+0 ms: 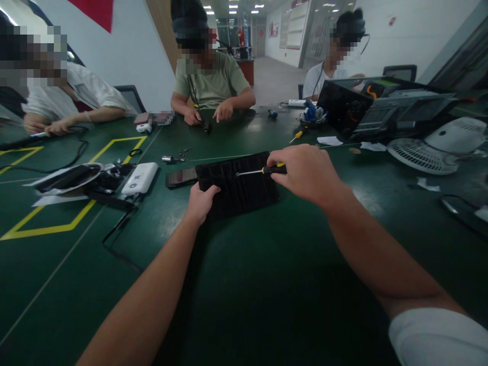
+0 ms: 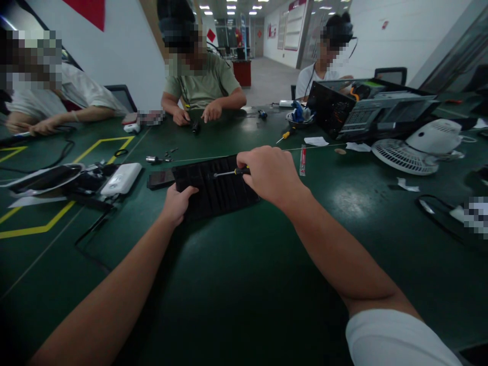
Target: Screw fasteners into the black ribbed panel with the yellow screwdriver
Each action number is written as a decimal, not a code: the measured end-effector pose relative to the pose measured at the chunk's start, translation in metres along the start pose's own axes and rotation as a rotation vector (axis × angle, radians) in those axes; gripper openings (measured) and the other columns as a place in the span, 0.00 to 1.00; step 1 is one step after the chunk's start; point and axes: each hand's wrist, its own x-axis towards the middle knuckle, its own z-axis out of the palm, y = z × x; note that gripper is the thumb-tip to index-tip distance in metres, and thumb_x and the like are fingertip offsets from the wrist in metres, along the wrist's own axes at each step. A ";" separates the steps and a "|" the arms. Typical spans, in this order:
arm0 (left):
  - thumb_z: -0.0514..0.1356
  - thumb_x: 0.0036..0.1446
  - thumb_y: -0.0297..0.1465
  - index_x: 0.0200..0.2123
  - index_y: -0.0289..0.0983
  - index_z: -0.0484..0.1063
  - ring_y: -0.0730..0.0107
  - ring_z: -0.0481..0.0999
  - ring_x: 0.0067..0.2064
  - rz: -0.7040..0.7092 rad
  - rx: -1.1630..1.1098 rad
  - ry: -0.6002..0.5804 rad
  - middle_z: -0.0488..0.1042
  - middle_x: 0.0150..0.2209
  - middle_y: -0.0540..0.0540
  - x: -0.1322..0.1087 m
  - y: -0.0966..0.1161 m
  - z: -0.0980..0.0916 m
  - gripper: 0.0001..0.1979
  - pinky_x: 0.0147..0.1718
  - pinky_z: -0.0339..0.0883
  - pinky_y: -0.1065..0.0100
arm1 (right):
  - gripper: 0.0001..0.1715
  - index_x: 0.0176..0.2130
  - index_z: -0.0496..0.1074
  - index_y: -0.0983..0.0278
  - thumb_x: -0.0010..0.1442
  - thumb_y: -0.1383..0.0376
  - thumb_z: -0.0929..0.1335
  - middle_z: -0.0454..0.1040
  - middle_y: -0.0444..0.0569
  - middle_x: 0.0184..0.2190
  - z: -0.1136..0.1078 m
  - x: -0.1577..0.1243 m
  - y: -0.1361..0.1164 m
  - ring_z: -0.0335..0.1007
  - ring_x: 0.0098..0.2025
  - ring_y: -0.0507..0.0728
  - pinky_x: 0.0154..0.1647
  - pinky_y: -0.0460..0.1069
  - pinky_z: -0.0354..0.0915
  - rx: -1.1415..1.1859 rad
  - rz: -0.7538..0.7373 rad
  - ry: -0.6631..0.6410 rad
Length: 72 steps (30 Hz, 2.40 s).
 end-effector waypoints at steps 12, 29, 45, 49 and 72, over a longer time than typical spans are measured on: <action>0.70 0.36 0.32 0.35 0.37 0.75 0.63 0.77 0.33 -0.006 -0.031 0.000 0.78 0.32 0.48 0.001 -0.001 0.001 0.18 0.36 0.76 0.61 | 0.13 0.45 0.85 0.58 0.65 0.60 0.71 0.84 0.53 0.41 0.003 0.000 0.000 0.77 0.42 0.65 0.37 0.55 0.61 0.019 0.019 -0.008; 0.70 0.36 0.33 0.35 0.37 0.75 0.61 0.77 0.35 0.007 -0.018 -0.002 0.77 0.32 0.47 0.002 -0.002 0.000 0.18 0.37 0.74 0.60 | 0.16 0.44 0.86 0.61 0.65 0.56 0.70 0.84 0.55 0.38 0.000 0.000 0.001 0.77 0.41 0.65 0.38 0.55 0.63 0.028 0.057 -0.100; 0.70 0.38 0.33 0.34 0.38 0.75 0.62 0.77 0.34 0.018 -0.027 -0.003 0.78 0.32 0.47 0.002 -0.005 0.000 0.17 0.34 0.73 0.63 | 0.13 0.43 0.83 0.59 0.64 0.57 0.71 0.82 0.53 0.36 0.004 0.000 0.001 0.74 0.38 0.63 0.35 0.54 0.58 0.052 0.056 0.001; 0.70 0.38 0.33 0.34 0.37 0.75 0.62 0.77 0.35 0.020 -0.015 -0.015 0.77 0.32 0.47 0.001 -0.004 -0.001 0.16 0.35 0.73 0.63 | 0.13 0.43 0.83 0.60 0.65 0.57 0.70 0.82 0.53 0.36 0.005 0.001 0.002 0.75 0.38 0.63 0.36 0.54 0.58 0.057 0.057 -0.015; 0.70 0.37 0.34 0.34 0.38 0.75 0.62 0.76 0.34 0.032 0.010 -0.002 0.77 0.32 0.47 0.004 -0.006 -0.002 0.16 0.36 0.73 0.61 | 0.11 0.43 0.82 0.61 0.62 0.63 0.70 0.82 0.53 0.38 0.009 0.001 0.006 0.76 0.41 0.62 0.40 0.54 0.62 0.112 0.037 -0.075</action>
